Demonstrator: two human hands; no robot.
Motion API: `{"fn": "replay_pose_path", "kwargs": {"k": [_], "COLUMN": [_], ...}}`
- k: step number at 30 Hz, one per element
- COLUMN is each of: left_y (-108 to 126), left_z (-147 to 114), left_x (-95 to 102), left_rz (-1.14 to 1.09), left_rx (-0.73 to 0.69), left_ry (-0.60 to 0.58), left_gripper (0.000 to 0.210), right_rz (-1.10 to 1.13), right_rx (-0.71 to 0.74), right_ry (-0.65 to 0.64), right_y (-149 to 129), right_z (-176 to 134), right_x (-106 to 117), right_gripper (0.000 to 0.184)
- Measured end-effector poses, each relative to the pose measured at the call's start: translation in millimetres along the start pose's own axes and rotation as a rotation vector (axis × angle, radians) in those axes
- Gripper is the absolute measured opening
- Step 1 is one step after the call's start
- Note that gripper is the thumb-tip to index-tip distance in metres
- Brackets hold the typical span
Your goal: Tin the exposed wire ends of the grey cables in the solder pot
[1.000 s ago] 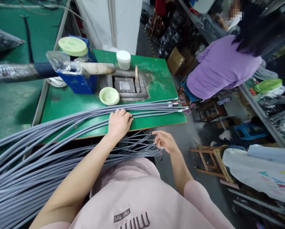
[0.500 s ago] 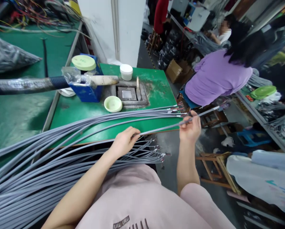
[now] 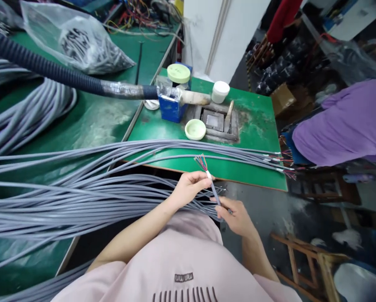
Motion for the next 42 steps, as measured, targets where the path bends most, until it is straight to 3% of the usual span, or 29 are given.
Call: {"fn": "replay_pose_path", "kwargs": {"k": [5, 10, 13, 18, 24, 35, 42], "left_y": [-1, -6, -7, -7, -6, -2, -2], "left_z": [-5, -11, -10, -3, 3, 7, 6], "left_x": [-3.9, -22.6, -24.6, -7.9, 1.3, 0.7, -4.3], "left_rz": [-0.036, -0.021, -0.101, -0.177, -0.302, -0.327, -0.294], "left_rx": [0.007, 0.031, 0.020, 0.012, -0.023, -0.057, -0.041], "left_ry": [-0.027, -0.179, -0.210, -0.058, 0.055, 0.066, 0.086], "left_gripper": [0.031, 0.034, 0.033, 0.031, 0.029, 0.026, 0.030], "right_rz": [0.063, 0.078, 0.247, 0.556, 0.618, 0.654, 0.399], "right_rx": [0.021, 0.050, 0.018, -0.063, -0.087, -0.085, -0.145], "right_ry": [-0.049, 0.085, 0.129, 0.166, 0.188, 0.172, 0.140], "right_y": [-7, -15, -8, 11, 14, 13, 1], "right_z": [5, 13, 13, 12, 15, 15, 27], "right_x": [0, 3, -1, -7, -9, -10, 15], "right_gripper": [0.027, 0.035, 0.034, 0.035, 0.038, 0.033, 0.028]}}
Point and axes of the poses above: each hand's wrist, its own z-axis towards the middle knuckle, its own x-axis out of the back of the hand, y = z × x, the point moved 5 cm from there along z, towards the middle knuckle, and after that the axes turned 13 degrees about x, right-handed, at the moved point
